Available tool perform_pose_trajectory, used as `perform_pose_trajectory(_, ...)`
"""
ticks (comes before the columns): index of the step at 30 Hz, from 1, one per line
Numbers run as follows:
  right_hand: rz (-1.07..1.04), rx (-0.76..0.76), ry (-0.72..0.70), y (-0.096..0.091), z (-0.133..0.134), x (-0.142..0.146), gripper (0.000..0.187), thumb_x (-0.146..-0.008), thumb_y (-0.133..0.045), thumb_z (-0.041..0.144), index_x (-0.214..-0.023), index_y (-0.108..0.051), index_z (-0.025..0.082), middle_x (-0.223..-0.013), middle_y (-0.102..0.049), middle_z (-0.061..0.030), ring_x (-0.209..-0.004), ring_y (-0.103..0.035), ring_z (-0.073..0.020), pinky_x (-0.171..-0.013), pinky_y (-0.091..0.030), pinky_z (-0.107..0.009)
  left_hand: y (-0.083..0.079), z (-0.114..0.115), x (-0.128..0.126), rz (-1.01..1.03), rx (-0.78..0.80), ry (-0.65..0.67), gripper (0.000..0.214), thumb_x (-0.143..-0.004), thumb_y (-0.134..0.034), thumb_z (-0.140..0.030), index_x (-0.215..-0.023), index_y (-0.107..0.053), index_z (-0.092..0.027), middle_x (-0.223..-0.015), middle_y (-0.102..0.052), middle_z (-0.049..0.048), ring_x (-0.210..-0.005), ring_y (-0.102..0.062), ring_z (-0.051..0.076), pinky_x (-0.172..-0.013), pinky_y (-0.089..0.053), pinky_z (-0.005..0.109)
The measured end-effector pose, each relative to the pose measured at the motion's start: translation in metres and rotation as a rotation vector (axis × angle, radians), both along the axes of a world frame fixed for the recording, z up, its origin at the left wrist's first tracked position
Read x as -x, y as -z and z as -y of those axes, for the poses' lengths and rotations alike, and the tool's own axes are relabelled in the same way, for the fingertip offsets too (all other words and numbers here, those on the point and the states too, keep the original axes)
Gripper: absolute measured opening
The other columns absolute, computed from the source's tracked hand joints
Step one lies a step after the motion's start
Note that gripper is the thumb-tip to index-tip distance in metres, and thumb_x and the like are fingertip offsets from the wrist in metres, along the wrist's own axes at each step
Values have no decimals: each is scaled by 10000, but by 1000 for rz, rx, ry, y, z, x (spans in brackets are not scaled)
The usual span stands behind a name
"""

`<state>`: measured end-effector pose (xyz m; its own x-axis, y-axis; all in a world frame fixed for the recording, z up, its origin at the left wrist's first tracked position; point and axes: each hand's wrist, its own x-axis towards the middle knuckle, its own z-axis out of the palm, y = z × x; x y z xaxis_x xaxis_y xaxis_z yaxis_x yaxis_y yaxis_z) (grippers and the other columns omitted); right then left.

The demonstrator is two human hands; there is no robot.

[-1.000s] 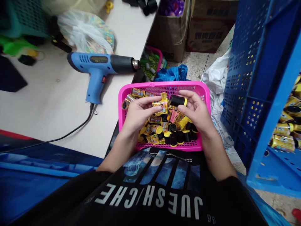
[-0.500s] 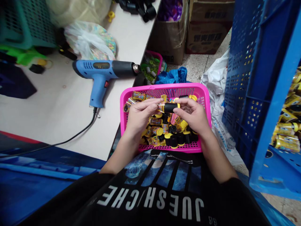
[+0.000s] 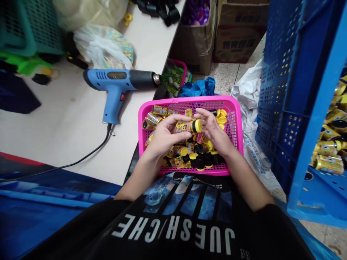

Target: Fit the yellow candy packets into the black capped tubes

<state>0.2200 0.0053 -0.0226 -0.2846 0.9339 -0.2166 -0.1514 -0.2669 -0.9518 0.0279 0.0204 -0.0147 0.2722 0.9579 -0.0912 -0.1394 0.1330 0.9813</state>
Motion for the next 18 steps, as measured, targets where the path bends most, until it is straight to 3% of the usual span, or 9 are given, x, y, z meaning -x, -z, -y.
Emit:
perform_pose_trajectory(3, -202, 187, -95, -3, 2, 8, 521, -951, -543, 677, -1347, -554, 338, -1374, -624, -56, -1145, -671, -227, -962, -601, -427, -2, 2, -5, 12, -28, 24, 398, -702, -921, -382, -1047, -783, -241, -1138, -793, 52, -1092, -727, 222, -1028, -551, 388)
perform_pose_trajectory(8, -238, 209, -85, 0, 1, 9, 520, -869, -675, 678, -1232, -600, 313, -1214, -666, -44, -1077, -667, -207, -939, -604, -381, -2, 4, -11, -42, -45, 12, 397, -690, -926, -405, -1030, -803, -242, -1158, -803, 62, -1143, -725, 253, -1109, -514, 430)
perform_pose_trajectory(13, -162, 192, -69, 6, -1, 7, 527, -852, -684, 698, -1195, -609, 305, -1095, -666, -27, -969, -669, -190, -853, -610, -347, 3, 5, -10, -56, -68, -15, 378, -679, -936, -379, -1008, -808, -242, -1125, -810, 60, -1095, -740, 242, -1068, -538, 404)
perform_pose_trajectory(18, -175, 125, -88, 7, -1, 3, 490, -896, -662, 649, -1235, -617, 298, -1227, -681, -47, -1002, -686, -195, -855, -603, -345, 3, 8, -6, 46, 50, 63, 501, -735, -887, -434, -1186, -754, -259, -1273, -755, 75, -1002, -748, 211, -879, -612, 343)
